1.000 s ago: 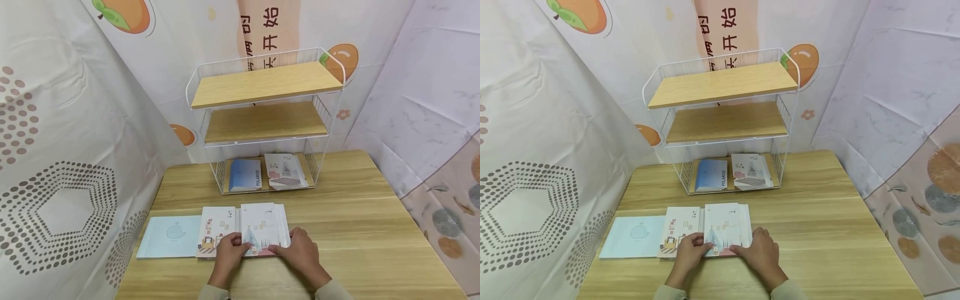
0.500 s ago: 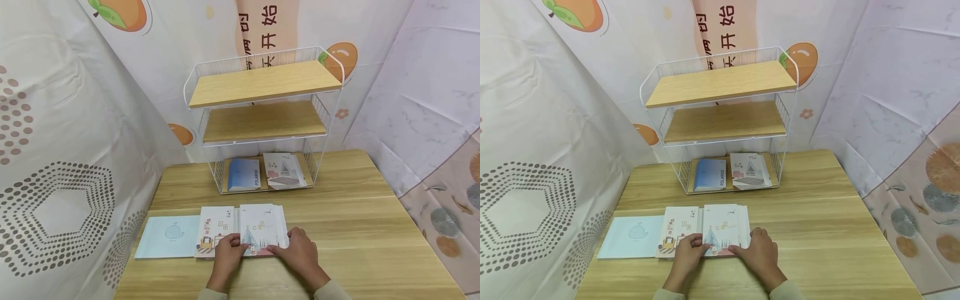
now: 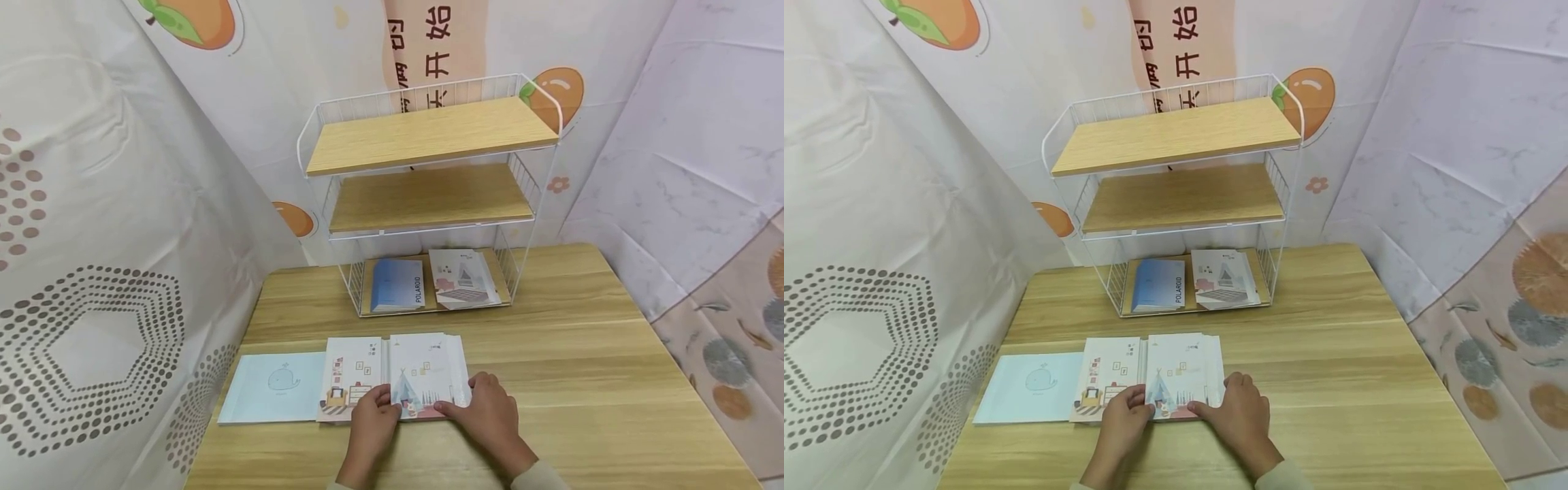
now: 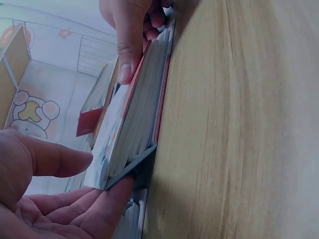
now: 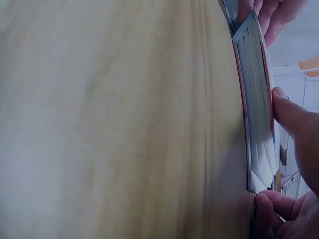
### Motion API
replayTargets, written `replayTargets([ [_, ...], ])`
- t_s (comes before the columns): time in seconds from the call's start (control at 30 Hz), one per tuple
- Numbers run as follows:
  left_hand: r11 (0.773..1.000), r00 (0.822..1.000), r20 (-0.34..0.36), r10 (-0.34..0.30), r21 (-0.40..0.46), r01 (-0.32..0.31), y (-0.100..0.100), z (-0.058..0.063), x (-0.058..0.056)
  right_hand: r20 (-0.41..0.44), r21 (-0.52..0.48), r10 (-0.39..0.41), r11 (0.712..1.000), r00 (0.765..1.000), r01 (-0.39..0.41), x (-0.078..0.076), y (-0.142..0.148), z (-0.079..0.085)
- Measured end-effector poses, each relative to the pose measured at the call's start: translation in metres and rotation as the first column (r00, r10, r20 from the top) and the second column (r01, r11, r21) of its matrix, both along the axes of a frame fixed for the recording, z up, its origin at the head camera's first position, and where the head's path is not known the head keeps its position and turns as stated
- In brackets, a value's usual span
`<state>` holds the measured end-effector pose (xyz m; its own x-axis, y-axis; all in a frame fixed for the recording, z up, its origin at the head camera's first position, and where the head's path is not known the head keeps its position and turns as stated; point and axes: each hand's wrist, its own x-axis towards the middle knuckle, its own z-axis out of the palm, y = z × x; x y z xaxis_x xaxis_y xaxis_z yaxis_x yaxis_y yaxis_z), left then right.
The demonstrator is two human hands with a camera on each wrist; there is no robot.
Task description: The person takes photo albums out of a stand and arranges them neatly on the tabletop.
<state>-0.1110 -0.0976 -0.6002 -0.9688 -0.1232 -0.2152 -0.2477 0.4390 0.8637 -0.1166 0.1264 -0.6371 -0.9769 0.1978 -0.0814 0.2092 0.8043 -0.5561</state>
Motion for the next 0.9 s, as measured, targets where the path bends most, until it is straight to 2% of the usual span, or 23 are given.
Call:
replayTargets([
  [0.2,0.997,0.999,-0.042,0.011,-0.069,-0.014,0.004,0.001,0.005,-0.016,0.026,0.011,1.0,1.0,-0.01,0.002,-0.003,-0.001],
  [0.43,0.98,0.992,-0.127,0.013,-0.196,-0.037,0.008,0.004,0.007,-0.017,0.048,0.016,0.999,1.0,-0.015,0.003,-0.002,0.001],
  [0.57,0.977,0.988,-0.154,0.009,-0.211,-0.041,0.005,0.006,0.006,-0.006,0.053,0.022,0.998,1.0,-0.022,0.001,-0.003,0.001],
  [0.9,0.97,0.989,-0.149,-0.009,-0.24,-0.028,-0.005,0.007,0.002,0.012,-0.007,0.003,1.0,1.0,-0.002,-0.007,-0.001,0.005],
])
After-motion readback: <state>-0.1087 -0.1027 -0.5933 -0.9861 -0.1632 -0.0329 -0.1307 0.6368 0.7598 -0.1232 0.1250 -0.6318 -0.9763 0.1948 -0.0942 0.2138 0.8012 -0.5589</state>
